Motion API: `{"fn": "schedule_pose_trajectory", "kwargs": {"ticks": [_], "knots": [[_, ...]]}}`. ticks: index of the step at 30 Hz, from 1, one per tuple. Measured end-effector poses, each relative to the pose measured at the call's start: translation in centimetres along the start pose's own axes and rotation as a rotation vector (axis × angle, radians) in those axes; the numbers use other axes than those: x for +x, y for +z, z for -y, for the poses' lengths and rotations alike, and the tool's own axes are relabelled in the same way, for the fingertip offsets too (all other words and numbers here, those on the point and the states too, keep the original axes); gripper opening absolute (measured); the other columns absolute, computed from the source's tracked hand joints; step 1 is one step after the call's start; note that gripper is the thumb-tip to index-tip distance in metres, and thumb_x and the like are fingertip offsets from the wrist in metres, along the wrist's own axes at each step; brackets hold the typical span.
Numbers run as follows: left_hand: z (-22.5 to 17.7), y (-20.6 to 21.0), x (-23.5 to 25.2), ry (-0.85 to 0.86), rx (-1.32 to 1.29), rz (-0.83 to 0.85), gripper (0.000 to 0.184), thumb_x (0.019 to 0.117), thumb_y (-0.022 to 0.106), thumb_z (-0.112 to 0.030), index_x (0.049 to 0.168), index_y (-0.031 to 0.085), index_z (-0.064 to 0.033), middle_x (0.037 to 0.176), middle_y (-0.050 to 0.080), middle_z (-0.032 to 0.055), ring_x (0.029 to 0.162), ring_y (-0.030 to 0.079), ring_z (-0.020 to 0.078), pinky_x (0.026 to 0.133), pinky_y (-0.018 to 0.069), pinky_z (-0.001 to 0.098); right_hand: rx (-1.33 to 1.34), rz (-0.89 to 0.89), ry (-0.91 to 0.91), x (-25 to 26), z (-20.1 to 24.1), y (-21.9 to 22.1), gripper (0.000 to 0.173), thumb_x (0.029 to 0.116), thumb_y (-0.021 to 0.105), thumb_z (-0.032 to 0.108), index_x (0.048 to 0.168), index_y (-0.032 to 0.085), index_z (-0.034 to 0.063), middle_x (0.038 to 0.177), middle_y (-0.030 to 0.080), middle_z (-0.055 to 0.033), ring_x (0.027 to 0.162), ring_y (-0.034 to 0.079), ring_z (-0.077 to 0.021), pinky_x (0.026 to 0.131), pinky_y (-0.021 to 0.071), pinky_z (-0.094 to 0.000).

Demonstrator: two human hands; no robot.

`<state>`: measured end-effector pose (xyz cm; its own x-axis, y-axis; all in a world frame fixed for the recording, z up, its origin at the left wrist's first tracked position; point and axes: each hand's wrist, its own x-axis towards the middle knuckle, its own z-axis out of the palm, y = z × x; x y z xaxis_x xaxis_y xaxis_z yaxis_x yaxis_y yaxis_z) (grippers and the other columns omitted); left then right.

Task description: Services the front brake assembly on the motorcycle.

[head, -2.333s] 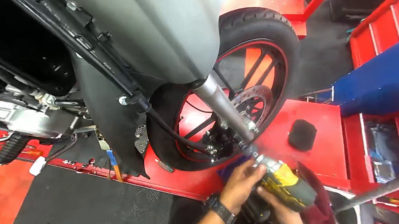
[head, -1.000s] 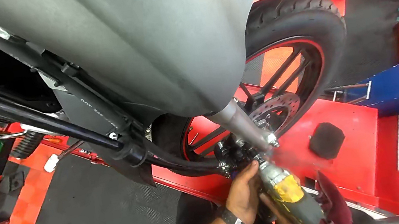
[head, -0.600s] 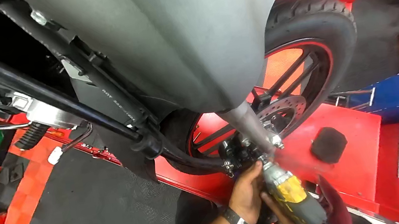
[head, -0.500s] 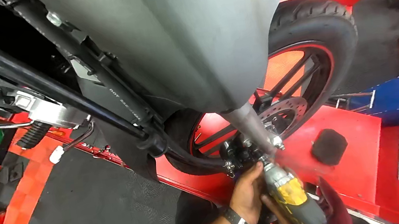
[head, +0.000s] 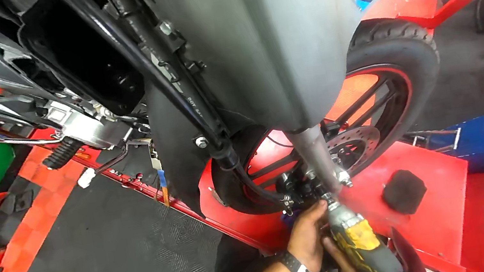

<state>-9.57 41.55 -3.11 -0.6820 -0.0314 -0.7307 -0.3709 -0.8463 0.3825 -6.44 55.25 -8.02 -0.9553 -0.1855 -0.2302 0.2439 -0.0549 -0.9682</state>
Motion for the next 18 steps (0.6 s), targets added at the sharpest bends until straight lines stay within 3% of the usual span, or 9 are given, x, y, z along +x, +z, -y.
{"fn": "schedule_pose_trajectory", "kwargs": {"ticks": [3, 7, 12, 16, 18], "knots": [[-0.1, 0.1, 0.1, -0.002, 0.015, -0.004, 0.041, 0.1082, 0.050, -0.032, 0.133, 0.063, -0.0021, 0.126, 0.069, 0.0144, 0.118, 0.065, 0.0232, 0.104, 0.0515, 0.0406, 0.033, 0.019, 0.034, 0.0, -0.4, -0.2, 0.039, 0.0876, 0.081, 0.017, 0.119, 0.068, -0.0005, 0.109, 0.075, -0.0095, 0.103, 0.071, -0.0164, 0.096, 0.0591, -0.0352], [-0.2, 0.3, 0.2, -0.027, 0.025, -0.040, 0.042, 0.1070, 0.052, -0.037, 0.127, 0.066, -0.0022, 0.119, 0.071, 0.0140, 0.112, 0.068, 0.0236, 0.099, 0.0546, 0.0419, -0.051, 0.025, -0.101, 0.0, 0.1, -0.1, 0.049, 0.0847, 0.083, 0.014, 0.125, 0.062, -0.0036, 0.115, 0.073, -0.0062, 0.109, 0.070, -0.0124, 0.100, 0.0574, -0.0316], [0.2, 0.4, -1.3, -0.026, 0.035, 0.022, 0.044, 0.1060, 0.053, -0.041, 0.127, 0.067, -0.0041, 0.120, 0.071, 0.0133, 0.113, 0.067, 0.0239, 0.100, 0.0540, 0.0426, -0.212, 0.058, -0.162, -1.1, 0.3, -1.8, 0.043, 0.0886, 0.080, 0.013, 0.123, 0.064, -0.0063, 0.115, 0.074, -0.0068, 0.109, 0.070, -0.0101, 0.101, 0.0566, -0.0305], [-1.3, 1.0, -4.0, 0.040, -0.045, 0.174, 0.046, 0.1091, 0.047, -0.037, 0.133, 0.063, -0.0023, 0.127, 0.068, 0.0162, 0.120, 0.064, 0.0257, 0.107, 0.0508, 0.0431, -0.451, 0.054, -0.295, -0.7, -3.1, -4.8, 0.076, 0.0804, 0.088, 0.029, 0.138, 0.053, -0.0066, 0.127, 0.067, -0.0157, 0.116, 0.067, -0.0191, 0.100, 0.0583, -0.0370], [-2.4, 1.4, -4.8, 0.078, -0.085, 0.213, 0.045, 0.1103, 0.043, -0.035, 0.135, 0.061, -0.0019, 0.129, 0.066, 0.0173, 0.122, 0.063, 0.0266, 0.108, 0.0495, 0.0438, -0.518, 0.056, -0.211, -0.5, 2.6, -2.3, 0.067, 0.0833, 0.087, 0.029, 0.132, 0.058, -0.0070, 0.122, 0.070, -0.0136, 0.114, 0.068, -0.0155, 0.103, 0.0558, -0.0346]]}}
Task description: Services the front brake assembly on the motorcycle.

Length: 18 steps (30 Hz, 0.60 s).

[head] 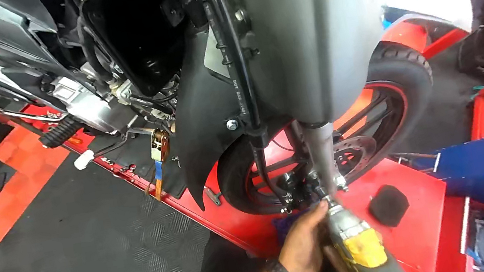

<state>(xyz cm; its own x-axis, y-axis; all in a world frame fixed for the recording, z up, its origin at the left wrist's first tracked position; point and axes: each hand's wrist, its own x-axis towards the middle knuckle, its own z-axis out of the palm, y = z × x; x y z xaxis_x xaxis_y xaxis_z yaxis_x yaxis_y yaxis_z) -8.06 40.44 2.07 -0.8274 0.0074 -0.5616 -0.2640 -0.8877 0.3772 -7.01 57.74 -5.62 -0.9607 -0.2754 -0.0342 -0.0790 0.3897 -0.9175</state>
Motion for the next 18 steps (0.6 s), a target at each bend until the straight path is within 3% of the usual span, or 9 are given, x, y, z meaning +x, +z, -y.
{"fn": "schedule_pose_trajectory", "kwargs": {"ticks": [2, 5, 8, 11, 18], "knots": [[-0.9, 0.4, 0.0, 0.024, -0.024, -0.004, 0.045, 0.1104, 0.042, -0.034, 0.136, 0.060, -0.0014, 0.129, 0.066, 0.0182, 0.122, 0.063, 0.0273, 0.108, 0.0493, 0.0440, 0.050, -0.019, -0.016, 1.8, 3.8, 0.3, 0.068, 0.0830, 0.086, 0.027, 0.130, 0.056, -0.0116, 0.119, 0.070, -0.0152, 0.112, 0.069, -0.0157, 0.102, 0.0562, -0.0332], [-2.1, 1.1, 0.2, 0.003, -0.055, -0.102, 0.043, 0.1090, 0.046, -0.036, 0.128, 0.065, -0.0025, 0.122, 0.069, 0.0163, 0.115, 0.066, 0.0252, 0.102, 0.0527, 0.0427, 0.149, -0.042, -0.019, 2.9, 5.2, 1.3, 0.067, 0.0808, 0.087, 0.023, 0.129, 0.056, -0.0126, 0.117, 0.071, -0.0155, 0.109, 0.070, -0.0167, 0.099, 0.0579, -0.0334], [-2.7, 1.5, 0.2, -0.020, -0.062, -0.158, 0.042, 0.1077, 0.050, -0.037, 0.127, 0.066, -0.0032, 0.122, 0.070, 0.0149, 0.116, 0.066, 0.0243, 0.102, 0.0532, 0.0426, 0.209, 0.038, 0.065, 2.8, 5.3, 1.7, 0.044, 0.0877, 0.081, 0.018, 0.120, 0.065, -0.0076, 0.109, 0.074, -0.0111, 0.104, 0.071, -0.0124, 0.097, 0.0586, -0.0309], [-2.6, 1.6, 0.2, -0.015, -0.060, -0.204, 0.040, 0.1047, 0.057, -0.036, 0.122, 0.068, -0.0028, 0.118, 0.071, 0.0147, 0.113, 0.067, 0.0244, 0.100, 0.0541, 0.0426, 0.363, 0.058, 0.140, 2.4, 5.9, 2.1, 0.032, 0.0910, 0.076, 0.012, 0.116, 0.068, -0.0058, 0.106, 0.075, -0.0100, 0.101, 0.072, -0.0129, 0.095, 0.0594, -0.0310], [-2.9, 1.5, 0.3, -0.031, -0.005, -0.168, 0.045, 0.1057, 0.055, -0.039, 0.132, 0.065, -0.0053, 0.126, 0.069, 0.0124, 0.120, 0.064, 0.0231, 0.105, 0.0521, 0.0424, 0.299, 0.104, 0.112, 2.5, 6.1, 1.4, 0.030, 0.0939, 0.075, 0.016, 0.115, 0.068, -0.0034, 0.105, 0.075, -0.0067, 0.100, 0.071, -0.0101, 0.095, 0.0587, -0.0302]]}}
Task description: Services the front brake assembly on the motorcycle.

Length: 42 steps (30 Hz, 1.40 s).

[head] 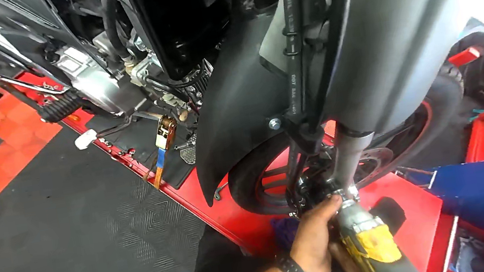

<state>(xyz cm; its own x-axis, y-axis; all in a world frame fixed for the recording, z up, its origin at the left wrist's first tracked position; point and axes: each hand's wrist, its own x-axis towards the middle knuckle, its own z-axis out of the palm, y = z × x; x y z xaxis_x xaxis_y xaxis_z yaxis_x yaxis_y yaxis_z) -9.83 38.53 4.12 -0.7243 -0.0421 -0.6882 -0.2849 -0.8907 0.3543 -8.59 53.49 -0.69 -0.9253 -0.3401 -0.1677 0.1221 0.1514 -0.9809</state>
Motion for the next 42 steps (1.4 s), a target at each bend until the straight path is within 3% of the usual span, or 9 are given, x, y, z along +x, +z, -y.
{"fn": "schedule_pose_trajectory", "kwargs": {"ticks": [5, 15, 20, 23, 25, 31, 35, 39, 42], "knots": [[-0.2, 0.0, 0.0, -0.009, 0.012, -0.001, 0.045, 0.1054, 0.055, -0.040, 0.133, 0.065, -0.0053, 0.128, 0.068, 0.0119, 0.120, 0.064, 0.0220, 0.105, 0.0519, 0.0405, 0.154, 0.005, 0.080, -0.3, 0.2, 0.9, 0.025, 0.0985, 0.067, 0.014, 0.118, 0.069, -0.0015, 0.109, 0.075, -0.0056, 0.105, 0.070, -0.0096, 0.099, 0.0565, -0.0295], [-0.1, -0.1, 0.1, 0.010, 0.016, -0.008, 0.043, 0.1056, 0.055, -0.039, 0.130, 0.066, -0.0057, 0.125, 0.069, 0.0115, 0.118, 0.065, 0.0214, 0.103, 0.0518, 0.0403, 0.112, -0.044, 0.064, -0.2, 0.6, 0.8, 0.026, 0.0941, 0.072, 0.011, 0.116, 0.069, -0.0028, 0.106, 0.075, -0.0064, 0.102, 0.071, -0.0101, 0.097, 0.0575, -0.0295], [0.0, -0.1, 0.1, 0.020, -0.020, 0.022, 0.042, 0.1068, 0.053, -0.038, 0.128, 0.068, -0.0043, 0.123, 0.070, 0.0139, 0.116, 0.066, 0.0240, 0.103, 0.0533, 0.0421, 0.024, -0.048, -0.088, 0.7, -0.8, -0.1, 0.073, 0.0834, 0.086, 0.019, 0.138, 0.048, -0.0113, 0.126, 0.066, -0.0180, 0.115, 0.067, -0.0225, 0.102, 0.0571, -0.0398], [0.2, 0.1, 0.1, 0.037, 0.007, -0.008, 0.042, 0.1066, 0.054, -0.036, 0.130, 0.066, -0.0037, 0.125, 0.069, 0.0131, 0.118, 0.065, 0.0228, 0.105, 0.0518, 0.0414, 0.106, -0.053, 0.051, 0.0, 0.5, 0.6, 0.032, 0.0919, 0.076, 0.011, 0.118, 0.067, -0.0046, 0.108, 0.075, -0.0088, 0.103, 0.071, -0.0126, 0.097, 0.0584, -0.0318], [0.2, 0.2, 0.1, 0.044, 0.020, -0.021, 0.041, 0.1070, 0.053, -0.036, 0.129, 0.067, -0.0041, 0.124, 0.070, 0.0127, 0.118, 0.065, 0.0226, 0.105, 0.0516, 0.0411, 0.148, -0.056, 0.054, -0.1, 0.7, 1.0, 0.027, 0.0928, 0.073, 0.009, 0.116, 0.068, -0.0042, 0.107, 0.075, -0.0082, 0.103, 0.071, -0.0115, 0.098, 0.0575, -0.0301], [0.3, 0.8, 0.0, 0.060, -0.007, -0.030, 0.043, 0.1091, 0.047, -0.034, 0.128, 0.065, -0.0007, 0.122, 0.070, 0.0165, 0.115, 0.067, 0.0260, 0.102, 0.0539, 0.0433, -0.003, -0.130, -0.140, 1.4, -0.4, -0.3, 0.087, 0.0768, 0.089, 0.018, 0.144, 0.043, -0.0130, 0.132, 0.063, -0.0179, 0.121, 0.064, -0.0195, 0.107, 0.0536, -0.0355], [1.0, 1.0, -0.5, 0.152, 0.076, -0.089, 0.042, 0.1094, 0.045, -0.031, 0.128, 0.064, 0.0010, 0.120, 0.070, 0.0181, 0.114, 0.067, 0.0266, 0.101, 0.0543, 0.0443, 0.021, -0.103, -0.224, 1.4, 0.7, -0.7, 0.070, 0.0786, 0.090, 0.018, 0.135, 0.056, -0.0080, 0.126, 0.070, -0.0103, 0.117, 0.067, -0.0143, 0.105, 0.0559, -0.0320], [2.8, 1.2, -1.8, 0.198, 0.263, -0.010, 0.044, 0.1109, 0.038, -0.029, 0.131, 0.063, 0.0017, 0.124, 0.069, 0.0175, 0.118, 0.066, 0.0252, 0.104, 0.0525, 0.0419, 0.009, -0.150, -0.248, 0.9, 3.2, -2.4, 0.047, 0.0860, 0.079, 0.015, 0.124, 0.066, -0.0091, 0.121, 0.073, -0.0143, 0.115, 0.069, -0.0170, 0.106, 0.0543, -0.0342], [4.8, 1.5, -1.2, 0.178, 0.441, 0.086, 0.045, 0.1108, 0.039, -0.029, 0.134, 0.062, 0.0018, 0.131, 0.067, 0.0174, 0.125, 0.062, 0.0257, 0.111, 0.0480, 0.0431, -0.084, -0.278, -0.348, -0.2, -2.2, -4.5, 0.048, 0.0925, 0.074, 0.028, 0.132, 0.065, 0.0028, 0.129, 0.069, -0.0122, 0.121, 0.066, -0.0222, 0.107, 0.0546, -0.0438]]}}
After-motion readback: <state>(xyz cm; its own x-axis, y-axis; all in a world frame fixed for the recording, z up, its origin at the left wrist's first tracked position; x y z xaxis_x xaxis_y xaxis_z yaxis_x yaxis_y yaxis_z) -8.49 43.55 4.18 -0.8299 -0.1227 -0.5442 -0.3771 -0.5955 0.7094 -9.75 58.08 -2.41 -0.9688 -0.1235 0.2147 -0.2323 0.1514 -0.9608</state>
